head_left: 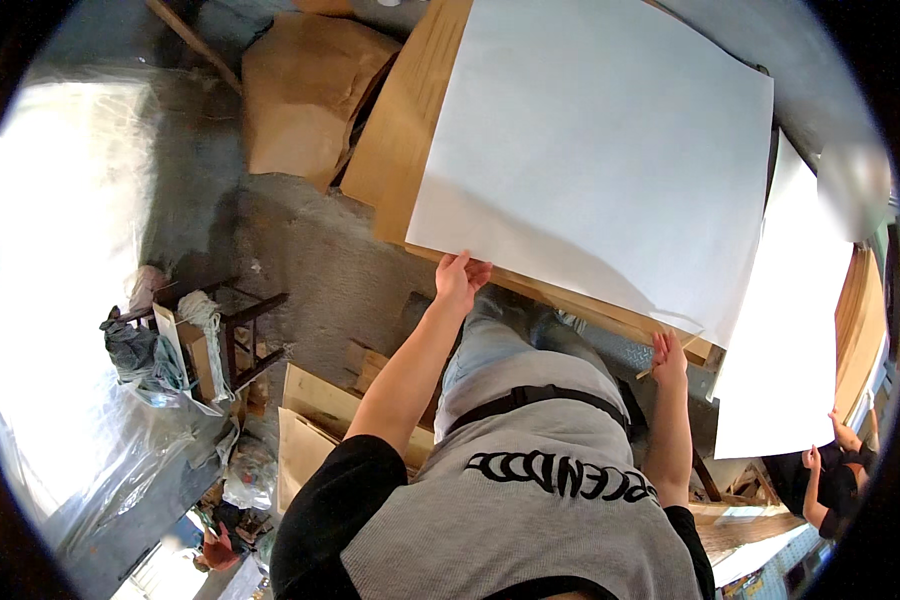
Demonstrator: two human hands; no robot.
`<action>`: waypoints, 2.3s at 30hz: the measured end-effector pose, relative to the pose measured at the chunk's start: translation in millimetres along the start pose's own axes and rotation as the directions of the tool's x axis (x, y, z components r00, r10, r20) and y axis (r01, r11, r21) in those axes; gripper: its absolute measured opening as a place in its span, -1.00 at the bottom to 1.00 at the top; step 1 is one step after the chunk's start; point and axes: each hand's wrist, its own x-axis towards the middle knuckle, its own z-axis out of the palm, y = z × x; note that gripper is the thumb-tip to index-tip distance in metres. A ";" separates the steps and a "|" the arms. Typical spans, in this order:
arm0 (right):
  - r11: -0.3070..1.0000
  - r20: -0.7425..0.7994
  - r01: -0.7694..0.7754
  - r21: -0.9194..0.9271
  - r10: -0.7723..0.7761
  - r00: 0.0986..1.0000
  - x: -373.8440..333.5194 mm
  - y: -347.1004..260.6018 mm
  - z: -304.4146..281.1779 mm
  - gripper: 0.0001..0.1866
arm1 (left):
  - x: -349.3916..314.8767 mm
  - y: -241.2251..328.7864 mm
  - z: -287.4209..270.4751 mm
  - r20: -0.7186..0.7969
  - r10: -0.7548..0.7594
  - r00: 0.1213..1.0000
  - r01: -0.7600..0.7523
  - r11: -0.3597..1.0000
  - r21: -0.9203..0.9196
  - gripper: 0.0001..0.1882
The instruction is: The person wraps large flat items with brown paper on a workbench. They fold the paper over the item, smooth it with a wooden stick, and place the wrapped item onto a striped surface. The process is repeated for multiple items.
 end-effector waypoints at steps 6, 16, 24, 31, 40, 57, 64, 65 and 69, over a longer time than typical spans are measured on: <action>0.982 0.101 -0.138 0.128 0.126 0.987 -3.3 -18.2 9.7 -0.66 | -32.9 22.8 23.6 0.172 -0.035 0.985 0.056 0.992 -0.115 -0.89; 0.997 -0.042 0.076 0.013 -0.075 0.996 13.9 -32.9 17.1 -0.85 | -3.5 27.6 -8.2 0.058 -0.020 0.998 0.015 0.997 0.076 -0.87; 0.979 0.025 0.179 -0.092 -0.178 0.984 7.3 0.0 -10.3 -0.86 | 26.7 23.8 -40.3 -0.250 0.162 0.954 -0.097 0.963 0.252 -0.87; 0.963 0.015 0.187 -0.194 -0.188 0.982 5.2 7.6 -18.6 -0.87 | 26.0 37.9 -31.3 -0.402 0.229 0.886 -0.140 0.961 0.239 -0.86; 0.961 0.051 0.180 -0.212 -0.173 0.984 0.1 9.5 -21.8 -0.87 | 34.0 42.6 -32.5 -0.517 0.155 0.842 -0.113 0.987 0.112 -0.76; 0.963 0.027 0.178 -0.204 -0.176 0.984 -10.0 11.9 -10.3 -0.84 | 52.5 31.3 -51.3 -0.275 0.093 0.957 -0.117 0.991 -0.071 -0.89; 0.972 0.031 0.158 -0.175 -0.155 0.987 -2.4 17.5 -18.0 -0.80 | 50.3 32.2 -48.1 -0.234 0.056 0.971 -0.086 0.989 -0.118 -0.85; 0.979 0.043 0.133 -0.157 -0.128 0.991 3.9 18.2 -20.3 -0.79 | 50.6 33.9 -49.3 -0.210 0.045 0.977 -0.062 0.995 -0.077 -0.83; 0.959 0.019 0.198 -0.203 -0.198 0.980 -5.1 18.6 -8.7 -0.76 | 45.0 17.9 -38.6 -0.010 -0.083 0.996 0.083 0.997 0.007 -0.75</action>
